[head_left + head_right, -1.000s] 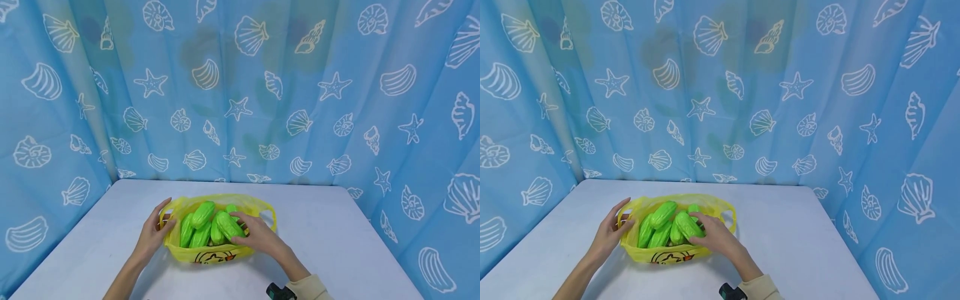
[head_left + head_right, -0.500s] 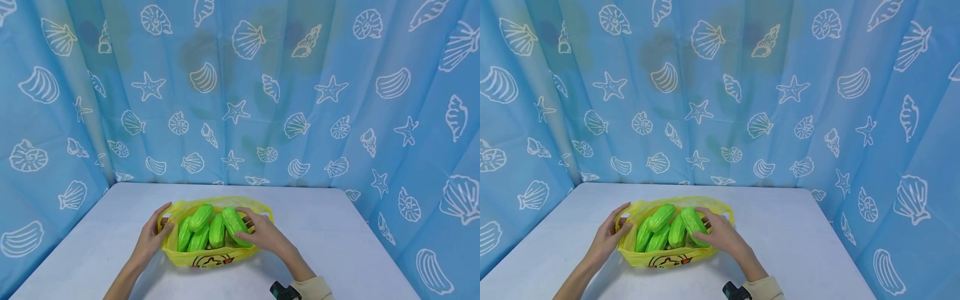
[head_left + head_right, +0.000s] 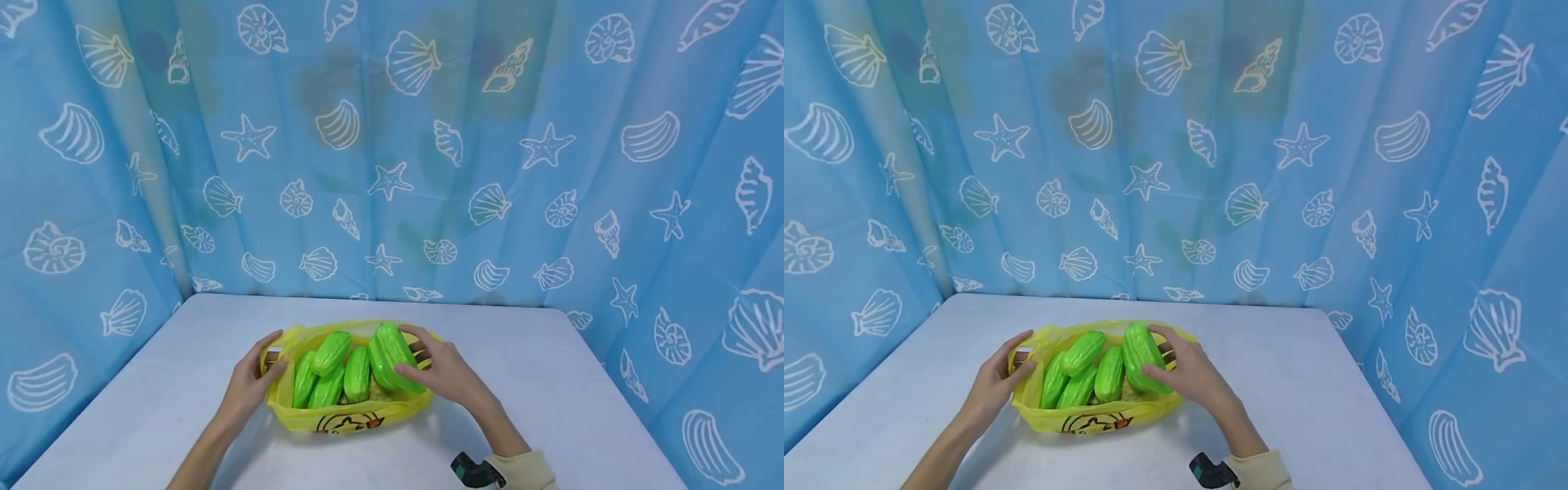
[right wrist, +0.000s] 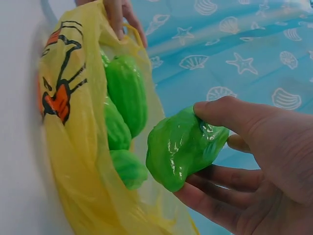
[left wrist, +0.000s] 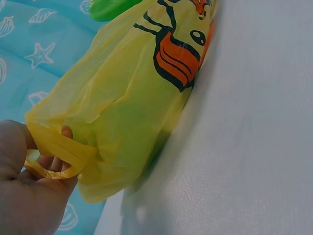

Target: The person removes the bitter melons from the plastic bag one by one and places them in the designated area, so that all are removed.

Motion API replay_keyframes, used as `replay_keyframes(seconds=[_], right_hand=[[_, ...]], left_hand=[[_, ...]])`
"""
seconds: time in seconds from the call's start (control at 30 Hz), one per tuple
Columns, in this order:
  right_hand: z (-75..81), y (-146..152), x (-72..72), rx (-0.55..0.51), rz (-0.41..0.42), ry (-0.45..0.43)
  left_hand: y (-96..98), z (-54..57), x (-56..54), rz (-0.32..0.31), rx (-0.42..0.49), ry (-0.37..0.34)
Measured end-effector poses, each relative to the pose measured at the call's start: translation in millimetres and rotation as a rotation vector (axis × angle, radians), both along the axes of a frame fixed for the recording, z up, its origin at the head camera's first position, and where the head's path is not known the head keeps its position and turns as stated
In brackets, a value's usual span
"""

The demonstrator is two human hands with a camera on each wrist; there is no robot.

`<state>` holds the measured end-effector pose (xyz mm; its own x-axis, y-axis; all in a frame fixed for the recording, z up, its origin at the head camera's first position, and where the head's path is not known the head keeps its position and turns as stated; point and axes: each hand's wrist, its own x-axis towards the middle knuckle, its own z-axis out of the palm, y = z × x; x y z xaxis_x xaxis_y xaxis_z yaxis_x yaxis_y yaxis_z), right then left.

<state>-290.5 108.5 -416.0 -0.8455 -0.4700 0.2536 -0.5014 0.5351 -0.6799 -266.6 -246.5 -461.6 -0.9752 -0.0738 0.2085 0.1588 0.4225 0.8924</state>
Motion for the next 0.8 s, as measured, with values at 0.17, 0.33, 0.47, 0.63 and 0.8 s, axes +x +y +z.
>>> replay_keyframes(seconds=[0.17,0.33,0.47,0.63,0.8], right_hand=[[4.3,6.6,-1.7,-0.009,-0.025,0.002],[7.6,14.9,-3.7,-0.019,-0.044,0.008],[11.6,22.3,-4.9,-0.03,-0.085,0.035],[12.9,30.5,-6.4,-0.012,-0.137,0.051],[12.1,39.0,-9.9,-0.023,-0.194,0.07]], left_hand=[[-0.1,2.3,-1.7,0.003,0.0,-0.007],[1.4,2.1,-2.9,0.02,0.008,-0.046],[3.0,2.0,-4.1,0.01,0.037,-0.071],[2.9,1.8,-3.9,0.021,0.043,-0.105],[1.9,4.5,-3.8,0.027,0.042,-0.114]])
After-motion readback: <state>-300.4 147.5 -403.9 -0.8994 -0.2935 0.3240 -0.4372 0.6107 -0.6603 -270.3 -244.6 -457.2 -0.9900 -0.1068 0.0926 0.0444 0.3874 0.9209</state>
